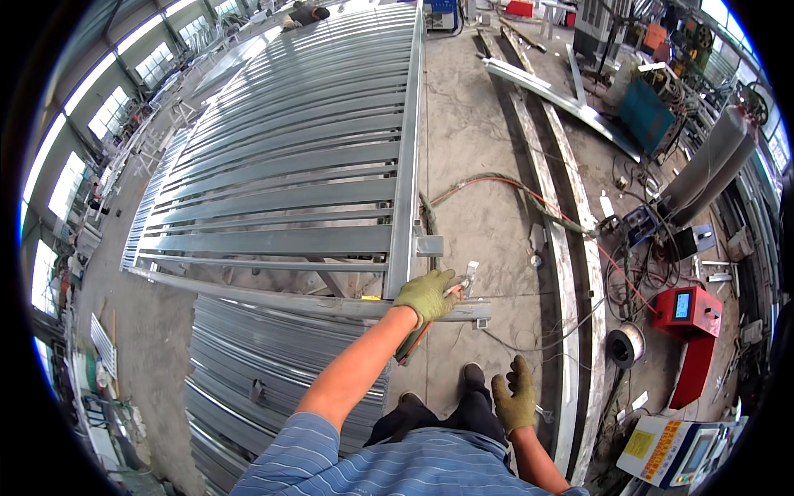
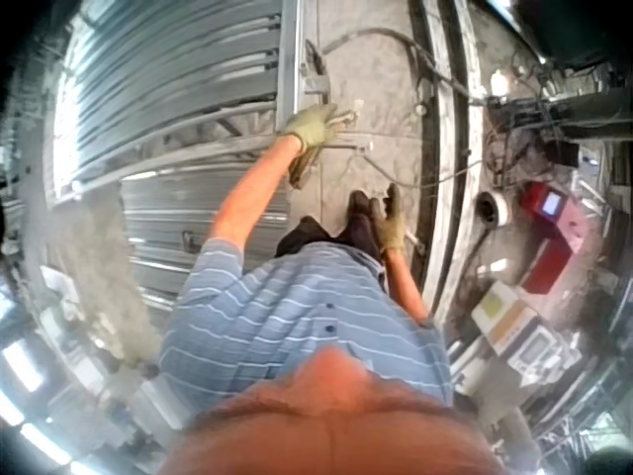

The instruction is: The person welds metal bars onto a large metal frame using a welding torch, creating bright sparks. They reposition the frame and continue welding different sections. Another worker is seen welding nearby.

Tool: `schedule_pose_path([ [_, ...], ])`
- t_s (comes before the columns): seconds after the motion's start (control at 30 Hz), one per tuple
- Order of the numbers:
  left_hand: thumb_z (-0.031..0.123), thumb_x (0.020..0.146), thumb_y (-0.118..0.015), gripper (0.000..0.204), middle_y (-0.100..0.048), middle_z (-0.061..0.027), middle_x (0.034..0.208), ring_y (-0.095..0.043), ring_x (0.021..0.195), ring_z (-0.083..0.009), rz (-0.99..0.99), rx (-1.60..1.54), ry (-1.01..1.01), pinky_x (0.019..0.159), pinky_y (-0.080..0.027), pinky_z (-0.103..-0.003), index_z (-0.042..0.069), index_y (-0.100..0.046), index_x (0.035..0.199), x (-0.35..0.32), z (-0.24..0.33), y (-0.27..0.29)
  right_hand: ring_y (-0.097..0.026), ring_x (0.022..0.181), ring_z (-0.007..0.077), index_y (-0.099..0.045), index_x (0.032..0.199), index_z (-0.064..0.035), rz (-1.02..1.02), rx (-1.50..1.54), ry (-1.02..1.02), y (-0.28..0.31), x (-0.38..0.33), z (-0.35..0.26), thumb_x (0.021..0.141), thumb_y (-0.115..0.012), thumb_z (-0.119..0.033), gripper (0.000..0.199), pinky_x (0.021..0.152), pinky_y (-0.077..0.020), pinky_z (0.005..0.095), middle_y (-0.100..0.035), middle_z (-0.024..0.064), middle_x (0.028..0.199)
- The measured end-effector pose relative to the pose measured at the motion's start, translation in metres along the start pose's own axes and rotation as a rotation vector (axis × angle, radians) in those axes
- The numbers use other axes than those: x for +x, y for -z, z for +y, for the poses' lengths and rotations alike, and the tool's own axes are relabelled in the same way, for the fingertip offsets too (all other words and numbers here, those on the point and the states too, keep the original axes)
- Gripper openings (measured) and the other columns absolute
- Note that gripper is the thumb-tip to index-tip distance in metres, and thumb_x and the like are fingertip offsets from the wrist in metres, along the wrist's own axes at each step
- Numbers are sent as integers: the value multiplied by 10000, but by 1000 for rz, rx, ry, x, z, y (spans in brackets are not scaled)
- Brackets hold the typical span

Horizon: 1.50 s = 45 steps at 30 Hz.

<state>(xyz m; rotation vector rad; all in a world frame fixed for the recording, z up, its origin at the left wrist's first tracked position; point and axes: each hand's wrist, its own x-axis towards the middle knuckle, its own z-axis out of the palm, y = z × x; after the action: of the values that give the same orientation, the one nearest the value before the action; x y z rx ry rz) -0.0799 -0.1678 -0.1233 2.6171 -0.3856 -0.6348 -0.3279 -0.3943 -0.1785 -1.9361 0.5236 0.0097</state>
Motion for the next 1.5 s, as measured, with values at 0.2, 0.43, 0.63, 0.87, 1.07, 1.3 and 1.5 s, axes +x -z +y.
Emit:
schedule_pose_path([
  [0.2,367,977,-654,597,-603,-188,1434,-625,1278,-412,418,-39,-234,1068,-523,-502,72,-553,1486,-89,-30,-8,-663,1229,279,-492,1585,-36,62,-1,71,-33,-41,-31,962,-772,-197,702,1030,-550,412,-634,186,1452],
  [0.43,309,980,-677,552,-642,-244,1441,-623,1316,-427,631,-251,-80,1109,-506,-497,42,-603,1457,-226,-104,-83,-641,1289,417,-554,1521,-23,-14,-270,465,-96,-44,-110,939,-779,-315,689,1070,-531,481,-637,249,1427],
  [0.63,411,906,-728,654,-690,-222,1388,-672,1253,-401,420,-549,577,1061,-532,-471,70,-633,1456,-361,-214,-197,-557,1386,446,-647,1440,-77,26,-444,916,-162,15,-163,888,-792,-269,602,1165,-443,541,-625,232,1465],
  [0.87,360,952,-738,387,-722,-132,983,-682,837,-263,165,-1047,1517,766,-560,-424,41,-733,1171,-471,-308,-308,-401,1506,512,-600,1504,-118,41,-758,744,-194,87,-116,945,-663,-439,647,1270,-246,633,-517,228,1594],
  [1.07,233,1045,-708,236,-644,-102,744,-578,576,-234,337,-1397,1702,529,-472,-408,31,-704,923,-525,-292,-350,-416,1488,516,-605,1465,-101,-38,-725,750,-189,105,-101,950,-643,-220,530,1262,-312,583,-508,221,1592],
  [1.3,297,946,-745,470,-727,-82,898,-651,701,-185,758,-1399,1342,618,-537,-357,-13,-691,1295,-492,-337,-283,-414,1513,463,-611,1445,-42,74,-764,749,-201,90,-108,869,-585,-23,576,1293,-302,544,-508,223,1600],
  [1.5,287,999,-684,609,-680,-205,1373,-708,1206,-324,1037,-462,932,1000,-571,-408,-7,-542,1513,-402,-414,-80,-536,1402,470,-584,1482,-18,283,-635,761,-211,87,-109,961,-538,-16,523,1189,-412,559,-594,252,1483],
])
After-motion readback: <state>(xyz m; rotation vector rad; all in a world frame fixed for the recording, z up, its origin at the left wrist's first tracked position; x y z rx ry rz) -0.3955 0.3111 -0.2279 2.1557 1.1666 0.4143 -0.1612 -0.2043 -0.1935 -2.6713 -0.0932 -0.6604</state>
